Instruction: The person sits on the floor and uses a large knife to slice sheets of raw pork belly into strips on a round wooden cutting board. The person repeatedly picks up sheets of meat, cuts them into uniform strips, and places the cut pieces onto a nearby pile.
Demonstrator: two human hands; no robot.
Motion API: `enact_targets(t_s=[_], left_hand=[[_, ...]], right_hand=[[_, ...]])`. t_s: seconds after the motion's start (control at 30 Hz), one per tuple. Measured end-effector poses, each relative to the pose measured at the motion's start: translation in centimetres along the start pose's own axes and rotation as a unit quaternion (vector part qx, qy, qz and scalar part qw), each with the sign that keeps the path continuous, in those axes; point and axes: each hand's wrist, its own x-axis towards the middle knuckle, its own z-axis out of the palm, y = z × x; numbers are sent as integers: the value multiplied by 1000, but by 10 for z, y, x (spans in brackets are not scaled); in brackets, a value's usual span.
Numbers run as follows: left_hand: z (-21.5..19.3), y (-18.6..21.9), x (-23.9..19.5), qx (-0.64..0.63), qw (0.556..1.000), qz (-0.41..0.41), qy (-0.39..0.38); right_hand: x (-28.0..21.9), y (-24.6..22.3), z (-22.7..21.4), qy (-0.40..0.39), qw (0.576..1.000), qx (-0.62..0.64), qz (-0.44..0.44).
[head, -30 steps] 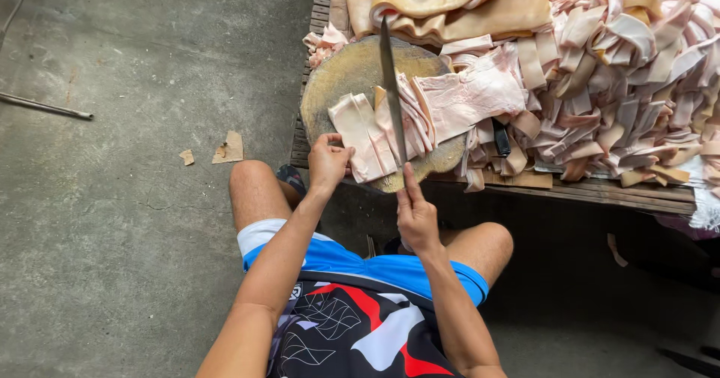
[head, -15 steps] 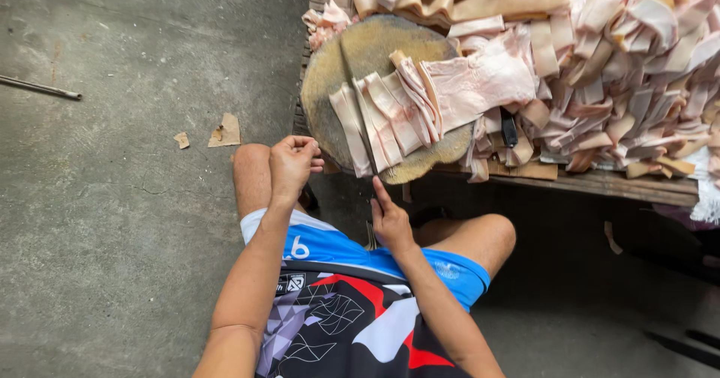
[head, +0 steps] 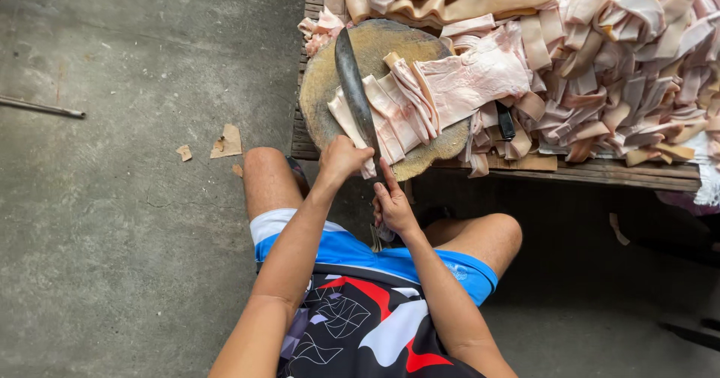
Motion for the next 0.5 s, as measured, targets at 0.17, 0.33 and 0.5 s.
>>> enact_targets(t_s=[0.17, 0.33, 0.5], left_hand=[[-3, -33, -6, -606, 758, -115, -212], [-89, -61, -16, -712, 663, -45, -226], [-90, -70, -20, -607, 757, -154, -184]], right_hand=[[-12, -3, 2, 67, 981, -179, -41], [-36, -16, 3, 108, 840, -450, -282], [-57, -65, 29, 116, 972, -203, -16]])
